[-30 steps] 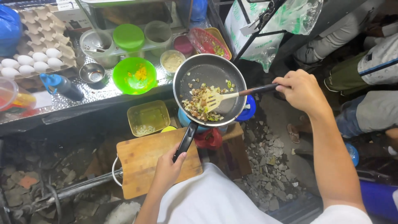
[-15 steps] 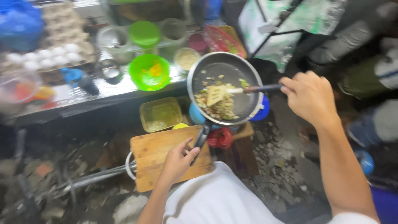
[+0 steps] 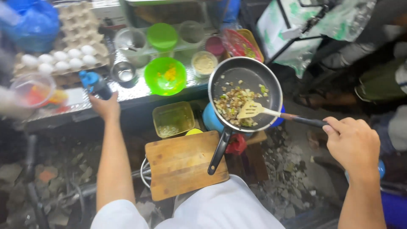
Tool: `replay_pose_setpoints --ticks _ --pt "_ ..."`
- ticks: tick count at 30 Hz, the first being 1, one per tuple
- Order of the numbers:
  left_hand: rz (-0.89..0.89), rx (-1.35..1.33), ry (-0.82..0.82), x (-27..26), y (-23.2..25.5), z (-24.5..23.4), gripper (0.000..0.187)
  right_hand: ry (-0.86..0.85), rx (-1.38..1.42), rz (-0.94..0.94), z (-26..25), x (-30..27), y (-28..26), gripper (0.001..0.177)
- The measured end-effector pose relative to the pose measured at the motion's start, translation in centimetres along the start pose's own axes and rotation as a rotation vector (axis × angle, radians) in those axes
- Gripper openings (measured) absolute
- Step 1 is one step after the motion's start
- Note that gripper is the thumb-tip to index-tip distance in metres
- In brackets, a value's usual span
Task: The person stirs chopped ingredients in a frying pan over a portable gas stove using a spatula. They add seasoning from a container and then crack an egg into the pan, continuing to stir the mixture.
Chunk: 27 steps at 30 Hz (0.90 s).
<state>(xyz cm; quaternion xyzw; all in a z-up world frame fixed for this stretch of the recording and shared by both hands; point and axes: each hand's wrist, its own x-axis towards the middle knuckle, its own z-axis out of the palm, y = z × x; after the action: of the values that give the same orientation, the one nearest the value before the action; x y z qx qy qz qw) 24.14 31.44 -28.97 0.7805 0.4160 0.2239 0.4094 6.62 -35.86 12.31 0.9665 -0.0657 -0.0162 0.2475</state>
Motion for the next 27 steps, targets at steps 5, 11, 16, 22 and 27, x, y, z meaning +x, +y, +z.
replay_pose_setpoints --ticks 5,11,16,22,27 --pt "0.053 0.010 0.221 3.2 0.4 1.5 0.093 0.155 0.036 -0.037 1.5 -1.9 -1.3 0.022" --pt "0.340 -0.266 0.067 -3.6 10.3 -6.6 0.062 0.263 0.201 0.049 1.3 -3.2 -1.5 0.017" --pt "0.596 -0.153 -0.342 -8.1 18.1 -11.8 0.056 0.160 0.248 0.044 1.4 -1.4 -4.9 0.018" --pt "0.535 0.120 -1.022 -14.4 29.0 -14.2 0.060 0.147 0.403 0.124 2.1 -2.3 -4.1 0.021" --pt "0.634 0.462 -1.296 -18.7 34.5 -13.5 0.051 0.052 0.520 0.212 4.5 -3.2 -3.9 0.022"
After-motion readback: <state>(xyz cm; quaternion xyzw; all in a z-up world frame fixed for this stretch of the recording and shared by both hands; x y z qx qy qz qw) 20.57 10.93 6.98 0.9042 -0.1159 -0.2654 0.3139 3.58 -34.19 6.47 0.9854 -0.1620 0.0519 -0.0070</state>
